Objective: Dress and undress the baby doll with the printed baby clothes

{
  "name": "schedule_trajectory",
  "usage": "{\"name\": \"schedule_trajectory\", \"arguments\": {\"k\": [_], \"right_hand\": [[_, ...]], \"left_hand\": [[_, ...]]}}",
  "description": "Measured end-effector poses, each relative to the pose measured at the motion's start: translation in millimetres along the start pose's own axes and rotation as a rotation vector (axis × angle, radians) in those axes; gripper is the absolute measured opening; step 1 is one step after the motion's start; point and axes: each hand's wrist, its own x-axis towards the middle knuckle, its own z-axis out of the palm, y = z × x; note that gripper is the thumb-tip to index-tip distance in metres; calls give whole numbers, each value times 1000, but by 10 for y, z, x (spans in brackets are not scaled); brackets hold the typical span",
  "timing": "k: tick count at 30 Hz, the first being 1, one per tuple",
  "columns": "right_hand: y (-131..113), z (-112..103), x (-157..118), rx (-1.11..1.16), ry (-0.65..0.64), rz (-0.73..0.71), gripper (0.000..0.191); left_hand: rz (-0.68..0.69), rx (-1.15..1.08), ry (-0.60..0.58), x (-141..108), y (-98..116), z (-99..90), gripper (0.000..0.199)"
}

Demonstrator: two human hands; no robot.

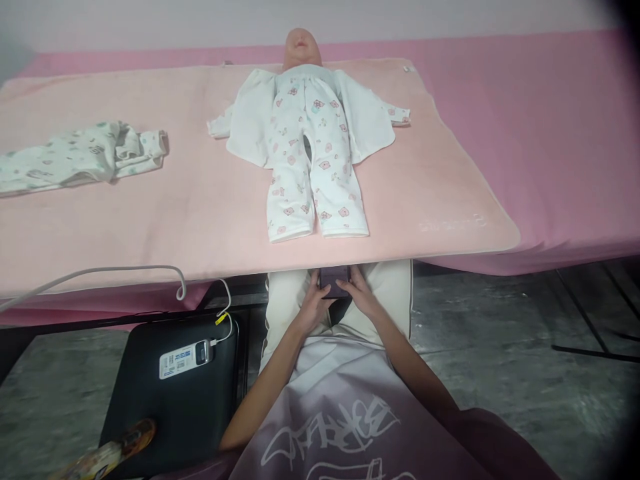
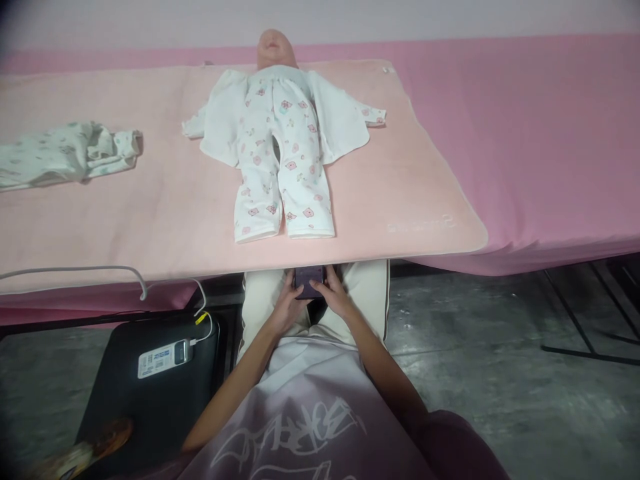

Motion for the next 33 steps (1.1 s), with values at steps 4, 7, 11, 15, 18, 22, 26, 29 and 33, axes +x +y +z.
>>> {"name": "schedule_trajectory", "arguments": {"k": [4, 7, 11, 15, 18, 22, 26, 29, 33], "right_hand": [[1, 3, 3, 17, 8, -7, 91], [10, 2, 6, 3, 5, 8, 93], [51, 0, 9, 15, 18, -8, 92], [73, 2, 10, -17, 21, -9, 90], [52, 5, 7, -28, 16, -4, 89], [11, 9, 0, -14, 16, -8, 91], [26, 16, 5, -11, 22, -6, 92], [75, 29, 20, -34, 61, 5, 94], [111, 30, 31, -55, 57, 11, 94]], "left_hand": [[-9, -1, 9, -8, 24, 36, 93], [-7, 14, 9, -17, 36, 52, 91], [-8, 0, 15, -21, 30, 44, 92], [-9, -15, 25, -9, 16, 19, 94], [-6, 0, 24, 4, 0, -7, 94], [-14, 20, 51, 13, -32, -39, 92], [-9, 5, 47, 17, -49, -52, 91], [-11, -43, 27, 30, -52, -60, 87], [10, -74, 42, 63, -63, -64, 73]]}}
